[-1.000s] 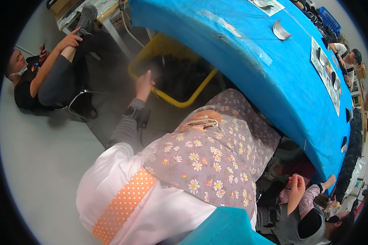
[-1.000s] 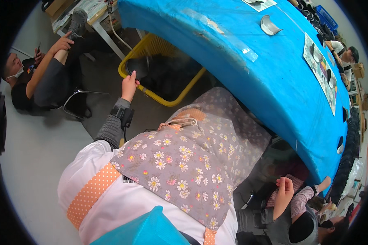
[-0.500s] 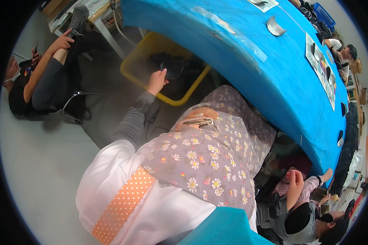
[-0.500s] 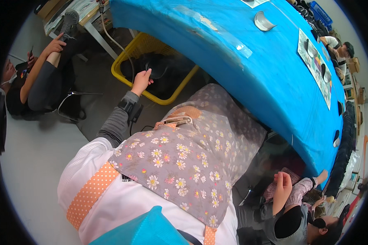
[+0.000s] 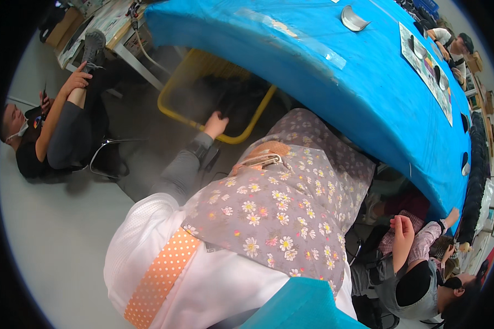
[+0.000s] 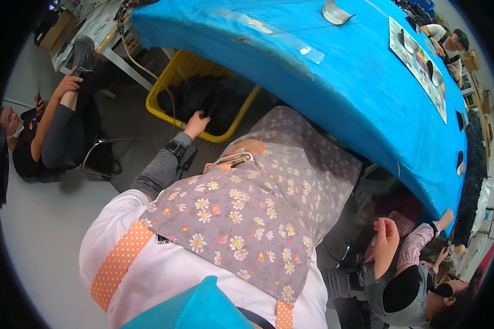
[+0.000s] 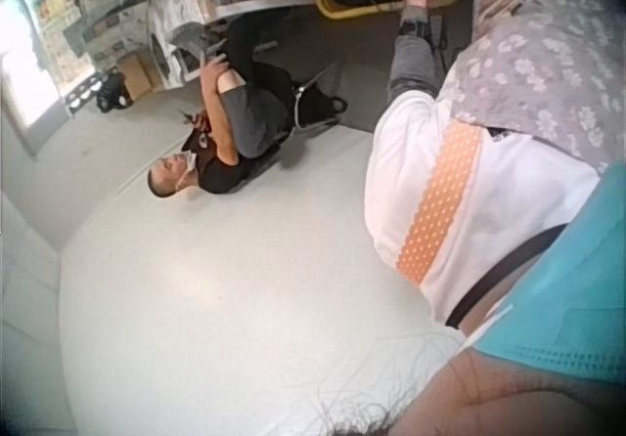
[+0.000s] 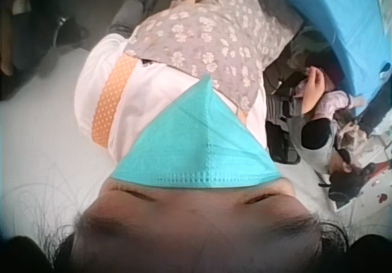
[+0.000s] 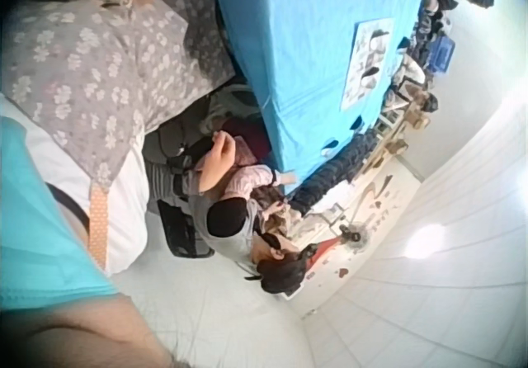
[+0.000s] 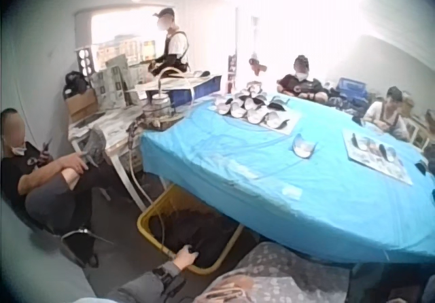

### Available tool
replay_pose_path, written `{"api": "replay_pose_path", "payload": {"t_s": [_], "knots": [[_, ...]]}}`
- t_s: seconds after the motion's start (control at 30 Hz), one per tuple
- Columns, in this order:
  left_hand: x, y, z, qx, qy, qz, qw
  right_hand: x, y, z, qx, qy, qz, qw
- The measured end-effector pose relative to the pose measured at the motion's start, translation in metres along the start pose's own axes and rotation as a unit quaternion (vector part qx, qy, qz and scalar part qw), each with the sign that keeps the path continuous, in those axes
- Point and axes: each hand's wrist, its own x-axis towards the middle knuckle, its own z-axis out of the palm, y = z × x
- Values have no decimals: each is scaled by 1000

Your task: Inspecting and handling shoe components, specifically a black heel or toe cap piece, at a manufacturing table.

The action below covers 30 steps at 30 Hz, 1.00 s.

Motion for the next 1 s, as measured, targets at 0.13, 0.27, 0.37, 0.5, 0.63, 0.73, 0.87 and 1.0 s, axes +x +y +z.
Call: {"api": "replay_pose_path", "payload": {"t_s": [0.13, 0.27, 0.37, 0.5, 0.63, 0.73, 0.87, 1.0], "knots": [[-30, -21, 23, 72, -157, 1, 985, -9, 6, 2, -3, 17, 3, 1000], [-45, -62, 25, 88, -245, 94, 961, -3, -3, 7, 22, 30, -16, 999], [-42, -46, 27, 93, -259, 122, 954, 3, -10, 9, 1, 39, -20, 999], [-20, 14, 16, 10, -138, 161, 977, 11, -13, 13, -26, 36, -55, 997], [-9, 126, -10, -125, 49, 340, 931, 18, -19, 16, -39, 38, -68, 996], [-7, 226, -43, -133, 156, 435, 877, 16, -34, 12, -77, 49, -100, 991], [25, 319, -66, -69, 229, 529, 814, 21, -78, 1, -71, 71, -212, 972], [68, 382, -52, -21, 179, 568, 803, 17, -127, -6, -15, 121, -385, 915]]}}
